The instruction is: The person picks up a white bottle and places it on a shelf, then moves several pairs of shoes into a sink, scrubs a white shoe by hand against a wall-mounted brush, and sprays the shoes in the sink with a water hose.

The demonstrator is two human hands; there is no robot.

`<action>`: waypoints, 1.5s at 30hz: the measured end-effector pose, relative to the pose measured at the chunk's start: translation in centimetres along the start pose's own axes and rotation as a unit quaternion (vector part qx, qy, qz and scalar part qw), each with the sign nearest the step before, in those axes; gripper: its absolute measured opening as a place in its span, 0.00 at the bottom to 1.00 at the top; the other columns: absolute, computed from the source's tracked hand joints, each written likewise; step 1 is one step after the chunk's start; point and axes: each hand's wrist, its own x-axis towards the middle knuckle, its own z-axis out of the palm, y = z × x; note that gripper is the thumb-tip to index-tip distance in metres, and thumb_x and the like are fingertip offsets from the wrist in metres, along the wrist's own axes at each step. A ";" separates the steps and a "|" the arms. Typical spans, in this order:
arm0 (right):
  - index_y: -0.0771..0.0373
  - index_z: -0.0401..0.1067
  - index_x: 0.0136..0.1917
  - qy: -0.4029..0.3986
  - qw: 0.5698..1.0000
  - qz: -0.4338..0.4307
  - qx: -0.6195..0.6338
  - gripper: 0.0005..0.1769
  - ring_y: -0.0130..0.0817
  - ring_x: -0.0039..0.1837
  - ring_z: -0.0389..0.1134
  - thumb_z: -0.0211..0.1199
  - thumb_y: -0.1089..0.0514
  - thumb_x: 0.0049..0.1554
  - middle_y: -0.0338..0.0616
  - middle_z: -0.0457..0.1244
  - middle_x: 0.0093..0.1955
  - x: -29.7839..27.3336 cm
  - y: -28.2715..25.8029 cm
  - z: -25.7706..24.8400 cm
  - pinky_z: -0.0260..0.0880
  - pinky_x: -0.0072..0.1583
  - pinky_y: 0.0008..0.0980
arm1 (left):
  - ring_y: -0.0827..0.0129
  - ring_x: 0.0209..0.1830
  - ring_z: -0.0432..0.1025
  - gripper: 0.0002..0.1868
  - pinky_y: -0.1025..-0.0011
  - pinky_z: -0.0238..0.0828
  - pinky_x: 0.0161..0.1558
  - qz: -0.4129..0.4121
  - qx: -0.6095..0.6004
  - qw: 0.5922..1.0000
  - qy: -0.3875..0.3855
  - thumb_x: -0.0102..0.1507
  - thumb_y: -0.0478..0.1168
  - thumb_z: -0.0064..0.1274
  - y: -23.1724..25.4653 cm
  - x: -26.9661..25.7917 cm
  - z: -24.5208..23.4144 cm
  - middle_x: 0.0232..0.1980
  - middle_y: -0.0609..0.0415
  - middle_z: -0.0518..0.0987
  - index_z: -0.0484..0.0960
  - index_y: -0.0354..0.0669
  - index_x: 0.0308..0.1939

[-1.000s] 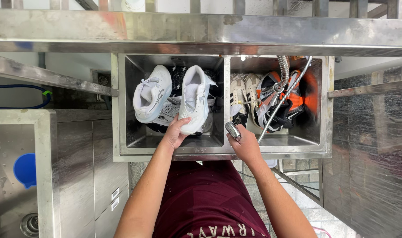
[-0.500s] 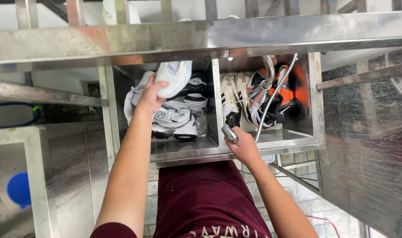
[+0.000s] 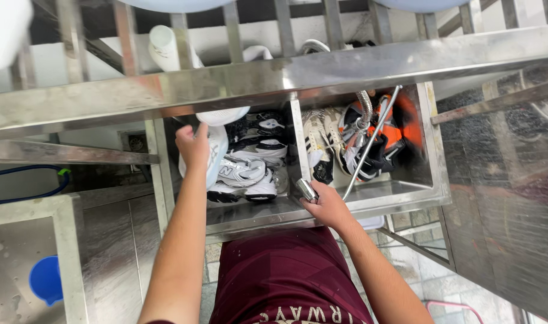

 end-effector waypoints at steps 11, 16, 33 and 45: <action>0.65 0.73 0.37 -0.012 0.995 -0.064 -0.078 0.15 0.59 0.40 0.67 0.70 0.51 0.50 0.56 0.67 0.33 2.7 -5.4 2.1 0.67 0.41 0.46 | 0.37 0.75 0.50 0.33 0.49 0.64 0.60 0.101 0.284 0.951 -0.070 0.43 0.38 0.76 2.6 -9.2 -7.8 0.75 0.36 0.54 0.76 0.45 0.49; 0.66 0.75 0.38 -0.069 0.992 -0.068 -0.081 0.18 0.57 0.38 0.68 0.70 0.47 0.53 0.57 0.67 0.32 3.8 -7.3 0.9 0.69 0.42 0.43 | 0.45 0.66 0.63 0.24 0.51 0.64 0.63 0.100 0.224 0.967 -0.062 0.45 0.40 0.76 2.8 -12.0 -7.4 0.69 0.46 0.65 0.78 0.43 0.39; 0.68 0.77 0.43 -0.145 0.986 -0.057 -0.061 0.17 0.34 0.31 0.64 0.67 0.49 0.55 0.50 0.67 0.29 4.2 -6.7 -2.4 0.66 0.38 0.36 | 0.50 0.65 0.72 0.44 0.60 0.65 0.66 0.020 -0.060 0.996 0.065 0.55 0.39 0.62 -2.5 -18.3 -3.5 0.65 0.44 0.75 0.56 0.36 0.71; 0.66 0.78 0.46 -0.119 0.986 -0.104 -0.060 0.16 0.34 0.29 0.64 0.67 0.50 0.54 0.48 0.67 0.29 2.5 -9.8 -1.2 0.66 0.36 0.35 | 0.48 0.44 0.76 0.39 0.58 0.74 0.37 -0.227 -0.108 0.956 -0.150 0.52 0.34 0.54 -6.9 -14.0 -7.1 0.65 0.46 0.76 0.77 0.58 0.70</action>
